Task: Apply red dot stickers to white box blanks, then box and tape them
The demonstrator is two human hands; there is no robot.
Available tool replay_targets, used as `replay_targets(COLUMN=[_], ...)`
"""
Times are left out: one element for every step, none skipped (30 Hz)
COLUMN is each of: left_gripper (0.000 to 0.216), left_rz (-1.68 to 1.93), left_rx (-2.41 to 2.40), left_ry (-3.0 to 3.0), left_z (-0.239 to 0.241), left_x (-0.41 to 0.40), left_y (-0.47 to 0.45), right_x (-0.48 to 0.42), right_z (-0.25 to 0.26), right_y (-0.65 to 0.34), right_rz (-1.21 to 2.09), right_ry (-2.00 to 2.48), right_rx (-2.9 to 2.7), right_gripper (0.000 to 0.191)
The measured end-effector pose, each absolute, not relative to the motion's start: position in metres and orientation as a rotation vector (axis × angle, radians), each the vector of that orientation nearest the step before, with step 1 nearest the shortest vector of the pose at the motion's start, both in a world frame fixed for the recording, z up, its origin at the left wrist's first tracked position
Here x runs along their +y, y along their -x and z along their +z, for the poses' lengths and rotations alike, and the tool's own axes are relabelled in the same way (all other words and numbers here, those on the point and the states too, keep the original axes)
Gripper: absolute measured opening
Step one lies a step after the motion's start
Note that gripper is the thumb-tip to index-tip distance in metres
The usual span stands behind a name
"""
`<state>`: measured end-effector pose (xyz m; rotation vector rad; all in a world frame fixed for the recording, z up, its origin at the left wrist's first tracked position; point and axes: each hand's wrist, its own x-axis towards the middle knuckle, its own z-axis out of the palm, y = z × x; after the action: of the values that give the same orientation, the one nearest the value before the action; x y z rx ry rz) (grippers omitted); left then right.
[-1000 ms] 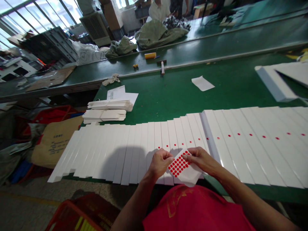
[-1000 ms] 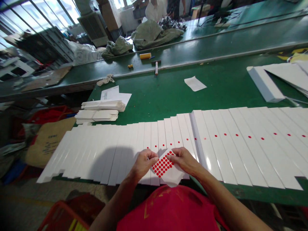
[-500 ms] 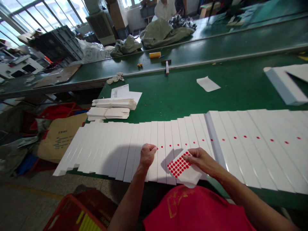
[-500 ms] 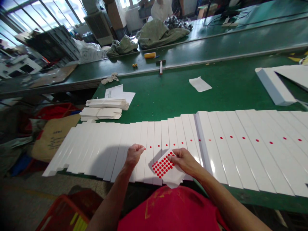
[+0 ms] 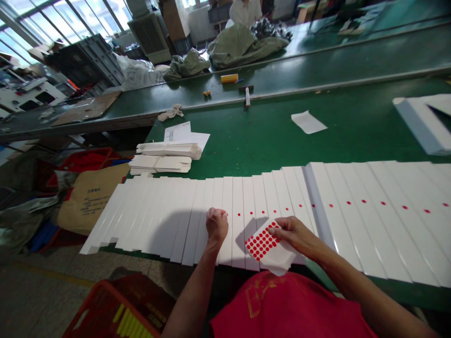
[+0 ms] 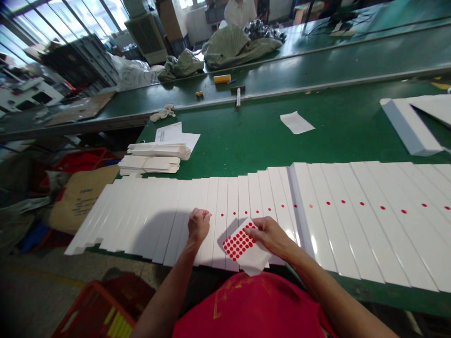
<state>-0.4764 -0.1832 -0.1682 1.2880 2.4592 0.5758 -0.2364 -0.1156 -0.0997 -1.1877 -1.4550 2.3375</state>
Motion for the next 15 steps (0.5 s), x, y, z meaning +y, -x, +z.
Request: replay_targets(left_gripper=[0.012,0.012,0.012,0.011,0.009,0.008,0.01,0.014,0.016,0.014,0.01,0.008,0.013,0.017,0.018], left_rz=[0.581,0.586,0.589,0.591,0.594,0.597,0.601,0.607,0.62,0.639,0.665,0.698,0.732,0.761,0.783], left_rx=[2.47,2.481,2.489,2.496,2.511,2.536,2.57,2.602,2.616,2.596,2.528,2.42,2.286,2.15,2.03], left_ry=[-1.308,-1.331,-1.362,-1.394,-1.421,-1.438,-1.441,-1.433,-1.418,-1.4,-1.38,-1.357,-1.329,-1.296,-1.265], left_z=[-0.169,-0.17,-0.171,-0.171,-0.17,-0.169,-0.167,-0.164,-0.159,-0.154,-0.148,-0.14,-0.133,-0.125,-0.118], left_x=[-0.184,-0.185,-0.186,-0.186,-0.187,-0.188,-0.189,-0.189,-0.19,-0.19,-0.191,-0.191,-0.192,-0.193,-0.193], left_y=[0.475,0.474,0.473,0.472,0.471,0.47,0.47,0.469,0.467,0.466,0.463,0.461,0.458,0.455,0.452], right_x=[-0.115,-0.115,-0.115,-0.114,-0.114,-0.114,-0.114,-0.114,-0.114,-0.114,-0.114,-0.114,-0.114,-0.114,-0.113], right_z=[-0.1,-0.1,-0.1,-0.1,-0.099,-0.099,-0.098,-0.098,-0.097,-0.097,-0.096,-0.095,-0.095,-0.095,-0.095], right_y=[0.237,0.237,0.238,0.238,0.238,0.238,0.238,0.238,0.238,0.238,0.239,0.24,0.241,0.242,0.243], right_rz=[2.335,2.334,2.333,2.332,2.33,2.329,2.33,2.331,2.333,2.336,2.341,2.347,2.349,2.35,2.35], right_ry=[1.189,1.188,1.187,1.183,1.182,1.18,1.181,1.183,1.186,1.189,1.188,1.185,1.183,1.179,1.175], right_rx=[-1.457,-1.462,-1.467,-1.472,-1.477,-1.481,-1.482,-1.479,-1.472,-1.463,-1.454,-1.447,-1.44,-1.437,-1.436], right_gripper=[0.038,0.038,0.038,0.038,0.038,0.038,0.038,0.039,0.039,0.039,0.039,0.039,0.039,0.038,0.037])
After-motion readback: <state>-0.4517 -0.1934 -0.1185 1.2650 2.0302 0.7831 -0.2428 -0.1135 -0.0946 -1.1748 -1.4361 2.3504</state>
